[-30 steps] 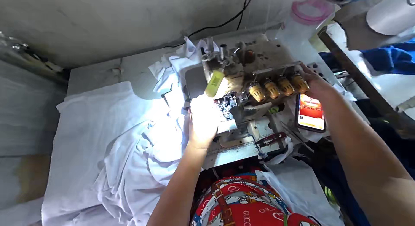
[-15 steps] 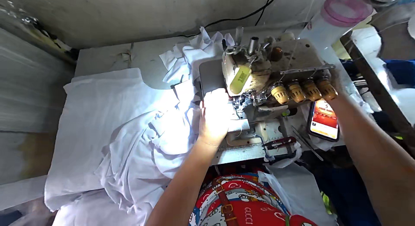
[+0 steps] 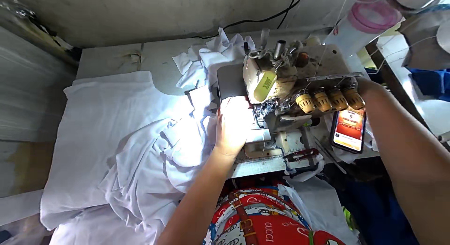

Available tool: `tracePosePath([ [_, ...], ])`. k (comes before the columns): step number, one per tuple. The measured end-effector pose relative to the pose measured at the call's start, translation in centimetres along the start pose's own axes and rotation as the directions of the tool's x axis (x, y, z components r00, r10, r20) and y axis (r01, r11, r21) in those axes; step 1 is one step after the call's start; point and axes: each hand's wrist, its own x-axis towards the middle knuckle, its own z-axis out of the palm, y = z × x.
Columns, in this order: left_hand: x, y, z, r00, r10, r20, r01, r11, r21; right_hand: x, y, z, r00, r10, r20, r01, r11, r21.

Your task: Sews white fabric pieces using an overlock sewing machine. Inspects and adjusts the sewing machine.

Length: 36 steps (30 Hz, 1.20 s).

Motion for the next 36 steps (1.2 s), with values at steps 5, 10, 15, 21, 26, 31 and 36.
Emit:
tracePosePath([
  [5,0.6,0.7,-0.5,0.993,0.059,0.101,-0.074,0.985,0.157,0.3,0.0,0.1,1.000,0.016,-0.010,-0.016,0.998,-0.053],
  [10,0.9,-0.1,-1.6,0.973,0.136,0.186,-0.186,0.942,0.281,-1.5,0.3,2.2,0.976,-0.002,-0.220,0.048,0.977,0.207],
  [15,0.4,-1.0,-8.6,0.957,-0.047,0.285,-0.010,0.981,0.194,-10.6,-6.1,-3.0,0.930,0.153,-0.336,-0.001,0.911,0.411],
  [21,0.0,-4.6,-11.3,0.961,-0.010,0.275,-0.036,0.986,0.161,-16.4,-6.9,-6.6,0.484,-0.171,-0.858,0.633,0.746,0.208],
  [26,-0.1,-0.6,-5.4,0.996,0.063,0.067,-0.060,0.997,-0.052,-18.9,-20.4,-8.8,0.371,-0.591,-0.716,0.838,0.545,-0.015],
  [31,-1.0,1.6,0.7,0.997,0.067,-0.045,-0.067,0.998,-0.003,-15.9,-31.3,-9.5,0.536,-0.798,-0.275,0.770,0.596,-0.226],
  [36,-1.5,1.3,0.7,0.983,0.173,0.059,-0.182,0.952,0.247,-13.4,-38.1,-7.7,0.872,-0.446,0.202,0.475,0.667,-0.575],
])
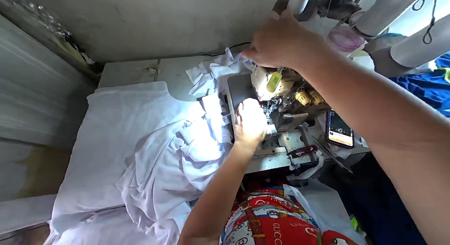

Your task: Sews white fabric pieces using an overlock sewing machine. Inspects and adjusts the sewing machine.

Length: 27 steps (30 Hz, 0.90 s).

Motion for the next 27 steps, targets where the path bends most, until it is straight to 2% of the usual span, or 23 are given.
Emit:
tracePosePath([
  [1,0.0,0.0,-0.1,1.000,-0.003,0.012,0.003,1.000,0.019,0.8,-1.0,-0.1,0.993,0.045,0.108,-0.040,0.998,-0.052],
  [2,0.0,0.1,-0.1,1.000,-0.009,0.016,0.009,1.000,0.019,1.8,-1.3,0.5,0.986,0.062,0.153,-0.049,0.994,-0.093],
  [3,0.1,0.0,-0.1,1.000,-0.010,0.002,0.010,1.000,0.000,3.2,-0.5,2.2,0.995,0.029,0.096,-0.016,0.992,-0.126],
  [4,0.2,0.0,0.1,1.000,-0.010,-0.006,0.010,1.000,-0.018,5.3,1.3,5.1,0.998,-0.042,-0.046,0.033,0.983,-0.182],
  [5,0.2,-0.1,0.3,1.000,-0.001,-0.022,0.001,1.000,-0.030,7.1,2.5,6.7,0.997,-0.054,-0.060,0.041,0.977,-0.209],
  [7,0.5,0.0,-0.1,1.000,-0.025,0.010,0.026,0.997,-0.076,9.1,3.1,7.5,0.999,-0.007,0.045,0.017,0.973,-0.230],
  [9,0.8,0.1,-0.3,0.991,-0.118,0.061,0.125,0.983,-0.137,10.0,2.8,7.7,0.993,0.031,0.111,-0.006,0.977,-0.214],
  [12,1.0,0.2,-0.4,0.977,-0.176,0.122,0.196,0.963,-0.184,11.8,1.9,7.7,0.979,0.051,0.198,-0.026,0.991,-0.128],
  [16,1.2,0.4,-0.7,0.974,-0.207,0.096,0.223,0.955,-0.198,13.2,0.9,7.6,0.947,0.071,0.314,-0.046,0.995,-0.086],
  [20,0.8,-1.0,-2.4,0.976,-0.210,0.063,0.219,0.938,-0.270,9.4,-0.9,4.9,0.973,0.032,0.227,-0.037,0.999,0.016],
  [22,0.8,-2.1,-3.1,0.987,-0.158,0.005,0.153,0.950,-0.273,7.4,-2.6,2.1,0.946,0.100,0.308,-0.110,0.994,0.015],
  [25,1.1,-2.8,-3.0,0.991,-0.131,-0.023,0.122,0.964,-0.236,10.6,0.7,5.4,0.994,0.079,0.078,-0.074,0.995,-0.060],
  [27,0.8,-2.7,-3.0,0.995,-0.091,-0.028,0.086,0.985,-0.148,8.9,1.5,5.1,1.000,-0.004,-0.020,0.002,0.993,-0.114],
])
